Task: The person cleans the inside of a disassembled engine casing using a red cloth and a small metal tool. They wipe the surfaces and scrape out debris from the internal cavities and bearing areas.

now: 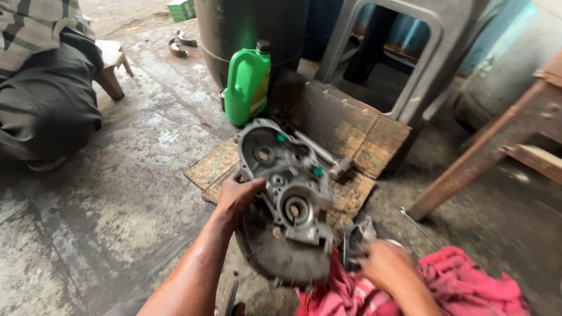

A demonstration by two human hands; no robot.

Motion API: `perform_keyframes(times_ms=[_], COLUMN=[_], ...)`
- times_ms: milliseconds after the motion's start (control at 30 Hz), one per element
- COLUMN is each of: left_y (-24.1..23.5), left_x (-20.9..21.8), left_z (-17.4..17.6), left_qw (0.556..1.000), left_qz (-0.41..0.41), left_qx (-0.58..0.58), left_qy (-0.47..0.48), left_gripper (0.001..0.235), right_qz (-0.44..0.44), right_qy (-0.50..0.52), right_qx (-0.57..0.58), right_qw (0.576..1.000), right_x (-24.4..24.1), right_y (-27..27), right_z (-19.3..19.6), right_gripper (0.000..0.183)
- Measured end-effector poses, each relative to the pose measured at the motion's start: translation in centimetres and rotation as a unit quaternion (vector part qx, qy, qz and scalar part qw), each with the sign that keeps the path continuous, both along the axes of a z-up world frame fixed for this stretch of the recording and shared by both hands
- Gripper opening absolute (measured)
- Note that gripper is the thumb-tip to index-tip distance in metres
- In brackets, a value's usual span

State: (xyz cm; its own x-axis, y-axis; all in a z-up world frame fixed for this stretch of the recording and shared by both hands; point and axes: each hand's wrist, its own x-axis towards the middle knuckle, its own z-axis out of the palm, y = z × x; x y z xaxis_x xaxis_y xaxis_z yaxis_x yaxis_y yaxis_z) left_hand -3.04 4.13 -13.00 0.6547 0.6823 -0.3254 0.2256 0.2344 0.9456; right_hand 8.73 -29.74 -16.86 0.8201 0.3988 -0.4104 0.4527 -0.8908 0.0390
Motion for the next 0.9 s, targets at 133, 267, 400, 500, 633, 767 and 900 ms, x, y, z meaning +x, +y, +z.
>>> perform_keyframes(times_ms=[133, 267, 400, 500, 633, 767, 900], left_y=[0.0, -0.8, 0.1, 0.8, 1.6, 1.9, 2.4], left_x=[1.8, 3.5, 3.9, 3.9, 4.1, 4.2, 4.3], left_z=[-4.7, -7.4, -8.4, -8.0, -7.3, -7.4, -8.0], left_qw=[0.997, 0.993, 0.957, 0.937, 0.905, 0.892, 0.887], left_qz=[-0.076, -0.084, -0.123, -0.150, -0.161, -0.177, -0.188], left_qx=[0.017, 0.041, 0.166, 0.182, 0.229, 0.238, 0.249], left_qy=[0.025, 0.068, 0.202, 0.259, 0.320, 0.340, 0.340], left_gripper=[0.055, 0.051, 0.049, 0.048, 0.066, 0.080, 0.070], right_qz=[-0.029, -0.124, -0.057, -0.001, 0.031, 0.033, -0.032], right_qy=[0.071, 0.072, 0.031, 0.018, 0.011, -0.088, -0.019], right_qx=[0.090, 0.196, 0.325, 0.359, 0.426, 0.441, 0.404], right_qw=[0.993, 0.970, 0.944, 0.933, 0.904, 0.893, 0.914], right_x=[2.4, 3.5, 3.2, 2.1, -1.5, -4.7, -4.5], right_y=[-1.0, 0.6, 2.7, 3.7, 6.4, 8.6, 9.1], right_z=[2.4, 2.0, 0.1, -1.3, -3.6, -6.0, -6.8], right_gripper=[0.032, 0.032, 0.031, 0.029, 0.026, 0.023, 0.022])
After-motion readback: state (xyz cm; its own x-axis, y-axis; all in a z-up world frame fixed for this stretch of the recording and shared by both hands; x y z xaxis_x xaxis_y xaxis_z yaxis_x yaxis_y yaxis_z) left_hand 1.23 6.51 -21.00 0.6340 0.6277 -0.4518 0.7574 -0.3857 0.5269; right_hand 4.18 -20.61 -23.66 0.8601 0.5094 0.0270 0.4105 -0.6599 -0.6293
